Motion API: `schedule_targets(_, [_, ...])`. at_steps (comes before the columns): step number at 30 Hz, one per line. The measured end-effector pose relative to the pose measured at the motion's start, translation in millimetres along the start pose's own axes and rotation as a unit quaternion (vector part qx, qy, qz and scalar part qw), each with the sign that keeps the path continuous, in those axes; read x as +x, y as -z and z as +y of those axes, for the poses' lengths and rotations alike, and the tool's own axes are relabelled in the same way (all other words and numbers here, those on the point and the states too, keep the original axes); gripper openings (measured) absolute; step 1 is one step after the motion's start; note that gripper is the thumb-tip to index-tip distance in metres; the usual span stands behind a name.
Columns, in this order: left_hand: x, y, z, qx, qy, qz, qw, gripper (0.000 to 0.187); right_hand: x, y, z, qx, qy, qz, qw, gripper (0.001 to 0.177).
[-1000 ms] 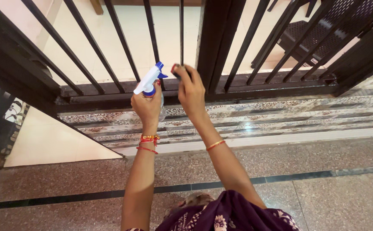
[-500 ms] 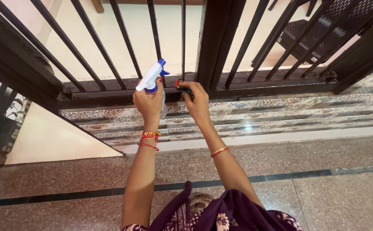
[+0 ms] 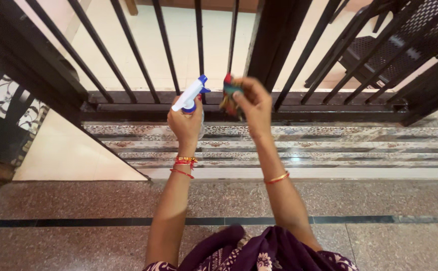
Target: The person sprays cleaning liquid from a bottle onto the bars of a metal gate and wipes them with a cloth.
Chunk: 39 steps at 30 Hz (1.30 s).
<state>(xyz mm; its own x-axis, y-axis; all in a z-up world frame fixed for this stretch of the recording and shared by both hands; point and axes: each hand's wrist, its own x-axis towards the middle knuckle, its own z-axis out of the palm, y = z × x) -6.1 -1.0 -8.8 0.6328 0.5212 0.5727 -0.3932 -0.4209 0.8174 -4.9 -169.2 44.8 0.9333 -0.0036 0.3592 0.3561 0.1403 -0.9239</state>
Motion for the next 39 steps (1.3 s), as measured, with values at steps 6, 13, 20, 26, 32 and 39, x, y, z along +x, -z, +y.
schedule_targets(6, [-8.2,4.9,1.7,0.007,-0.007,0.007,1.000,0.018,46.0,-21.9,-75.4,0.028,0.201,-0.079,0.976,0.026])
schedule_targets(13, [-10.3,3.7,4.6,0.022,0.019,0.003,1.000,0.018,112.8,-62.3,-88.8,-0.263,0.377,0.024,0.888,0.016])
schedule_targets(20, [-9.7,1.9,8.3,0.023,0.003,0.019,1.000,0.019,95.3,-62.6,-76.6,-0.194,0.457,-0.016,0.868,0.022])
schedule_targets(26, [-13.4,-2.0,6.1,-0.001,0.002,0.029,1.000,0.019,67.1,-50.9,-35.7,-0.177,0.376,-0.069,0.907,0.028])
schedule_targets(32, [-15.3,-1.2,-1.3,-0.028,-0.008,0.027,0.999,0.020,49.4,-38.3,13.2,-0.137,0.294,-0.100,0.941,0.028])
schedule_targets(39, [-15.5,-1.0,-1.1,-0.006,-0.007,0.027,1.000,0.021,37.0,-30.4,49.6,-0.148,0.292,-0.113,0.938,0.031])
